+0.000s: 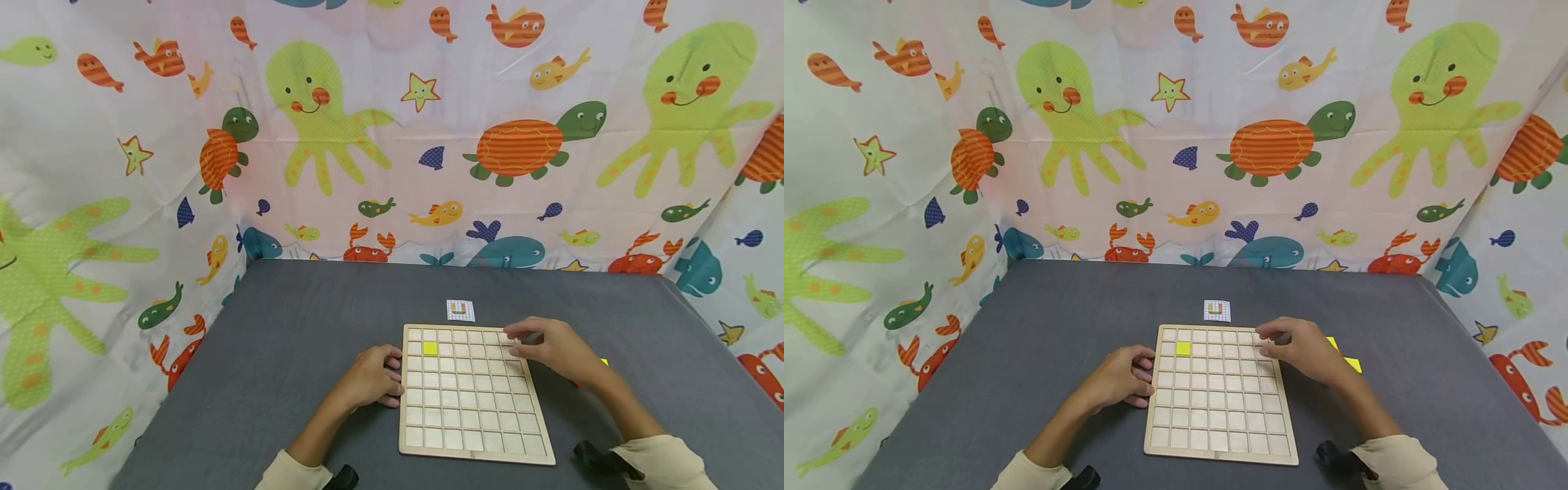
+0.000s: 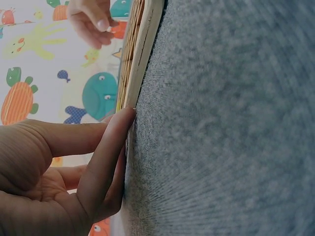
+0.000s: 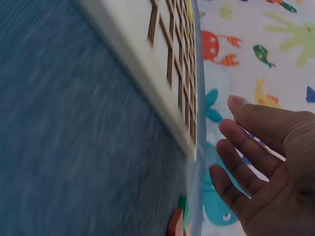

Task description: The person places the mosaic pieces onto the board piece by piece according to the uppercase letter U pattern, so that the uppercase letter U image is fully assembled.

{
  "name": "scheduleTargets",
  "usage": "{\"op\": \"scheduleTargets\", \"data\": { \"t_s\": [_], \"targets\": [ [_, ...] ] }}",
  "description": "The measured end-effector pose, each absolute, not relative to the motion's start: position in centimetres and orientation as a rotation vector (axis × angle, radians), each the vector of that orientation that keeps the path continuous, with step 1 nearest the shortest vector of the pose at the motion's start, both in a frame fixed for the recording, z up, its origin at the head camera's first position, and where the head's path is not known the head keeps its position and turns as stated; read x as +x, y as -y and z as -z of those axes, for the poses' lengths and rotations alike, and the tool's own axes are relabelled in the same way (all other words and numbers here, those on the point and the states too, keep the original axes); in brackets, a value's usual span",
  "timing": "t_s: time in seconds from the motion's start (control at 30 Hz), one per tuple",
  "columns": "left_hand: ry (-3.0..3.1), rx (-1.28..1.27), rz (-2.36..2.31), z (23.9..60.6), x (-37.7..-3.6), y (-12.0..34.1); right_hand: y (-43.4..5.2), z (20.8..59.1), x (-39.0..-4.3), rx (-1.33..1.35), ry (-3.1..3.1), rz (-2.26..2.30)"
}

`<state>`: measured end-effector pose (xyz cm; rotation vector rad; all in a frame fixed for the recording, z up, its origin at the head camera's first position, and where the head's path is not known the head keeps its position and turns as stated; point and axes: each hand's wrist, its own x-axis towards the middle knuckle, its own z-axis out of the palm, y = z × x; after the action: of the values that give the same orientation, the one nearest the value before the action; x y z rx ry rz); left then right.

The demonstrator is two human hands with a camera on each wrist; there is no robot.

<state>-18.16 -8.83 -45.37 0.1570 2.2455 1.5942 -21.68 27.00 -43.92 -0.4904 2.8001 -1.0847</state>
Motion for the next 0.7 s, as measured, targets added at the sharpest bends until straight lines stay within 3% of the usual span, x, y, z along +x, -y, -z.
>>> {"op": "scheduleTargets", "data": {
  "t_s": [0.7],
  "targets": [
    [-2.249, 0.152, -1.59, 45.4, -18.1, 8.8, -35.3, 43.8, -19.9, -0.25, -2.921, 0.956]
  ]
}}
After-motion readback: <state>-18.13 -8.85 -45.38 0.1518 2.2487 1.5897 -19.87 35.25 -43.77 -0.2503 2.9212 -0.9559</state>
